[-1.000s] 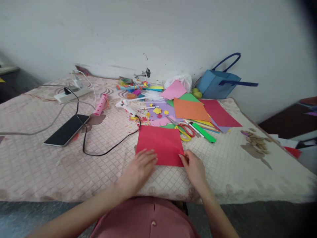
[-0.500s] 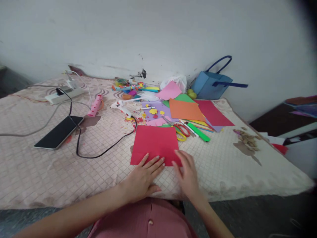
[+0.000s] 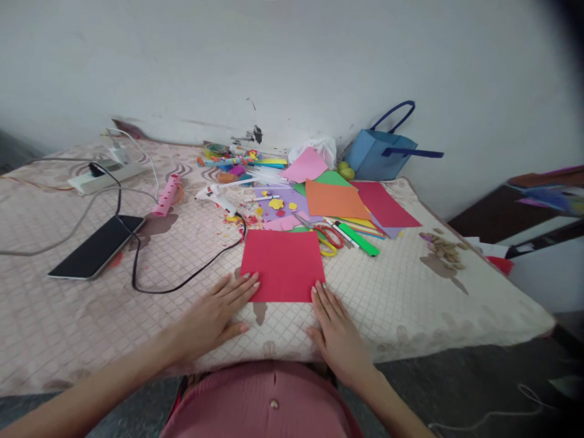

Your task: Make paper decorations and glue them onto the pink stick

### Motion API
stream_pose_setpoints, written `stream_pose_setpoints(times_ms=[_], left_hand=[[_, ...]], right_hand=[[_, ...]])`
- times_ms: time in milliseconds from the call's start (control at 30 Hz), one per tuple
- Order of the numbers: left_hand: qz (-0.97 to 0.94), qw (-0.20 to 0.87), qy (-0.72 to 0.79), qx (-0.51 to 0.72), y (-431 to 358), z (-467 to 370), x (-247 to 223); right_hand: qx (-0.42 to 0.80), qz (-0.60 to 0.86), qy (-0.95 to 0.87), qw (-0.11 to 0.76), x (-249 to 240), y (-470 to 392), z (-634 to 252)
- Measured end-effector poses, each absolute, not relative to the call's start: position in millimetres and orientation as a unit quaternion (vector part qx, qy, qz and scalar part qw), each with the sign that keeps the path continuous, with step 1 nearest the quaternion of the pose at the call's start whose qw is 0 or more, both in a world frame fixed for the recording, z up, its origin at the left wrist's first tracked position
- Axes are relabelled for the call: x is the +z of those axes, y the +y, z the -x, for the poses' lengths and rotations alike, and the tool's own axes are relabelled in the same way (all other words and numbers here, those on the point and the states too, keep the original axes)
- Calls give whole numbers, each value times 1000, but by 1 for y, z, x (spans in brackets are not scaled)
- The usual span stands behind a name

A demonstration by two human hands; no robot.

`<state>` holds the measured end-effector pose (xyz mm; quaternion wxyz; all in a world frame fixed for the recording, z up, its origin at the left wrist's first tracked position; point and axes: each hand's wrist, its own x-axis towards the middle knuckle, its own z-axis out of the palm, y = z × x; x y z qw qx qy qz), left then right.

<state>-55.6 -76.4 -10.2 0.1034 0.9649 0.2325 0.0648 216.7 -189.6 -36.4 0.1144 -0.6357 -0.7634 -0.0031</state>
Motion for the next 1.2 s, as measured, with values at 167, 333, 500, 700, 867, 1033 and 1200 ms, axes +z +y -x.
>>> stream_pose_setpoints(times_ms=[167, 333, 500, 700, 867, 1033, 1200], left_hand=[[-961, 64, 264, 49, -79, 75, -13], [-961, 59, 265, 42, -79, 72, -14], [-960, 66, 270, 42, -80, 72, -14], [-962, 80, 260, 41, -78, 73, -11], [-961, 84, 257, 65, -70, 67, 5], [-962, 94, 241, 87, -62, 54, 19], [-962, 135, 219, 96, -59, 45, 19]], right_hand=[[-7, 638, -761, 118, -37, -193, -220], [31, 628, -767, 129, -33, -189, -230], [69, 608, -778, 142, -34, -189, -246], [145, 581, -776, 200, -15, -174, -282], [17, 658, -697, 284, -5, -115, -340], [-50, 689, -674, 262, -19, -56, -391], [-18, 704, -665, 248, -31, -34, -413]])
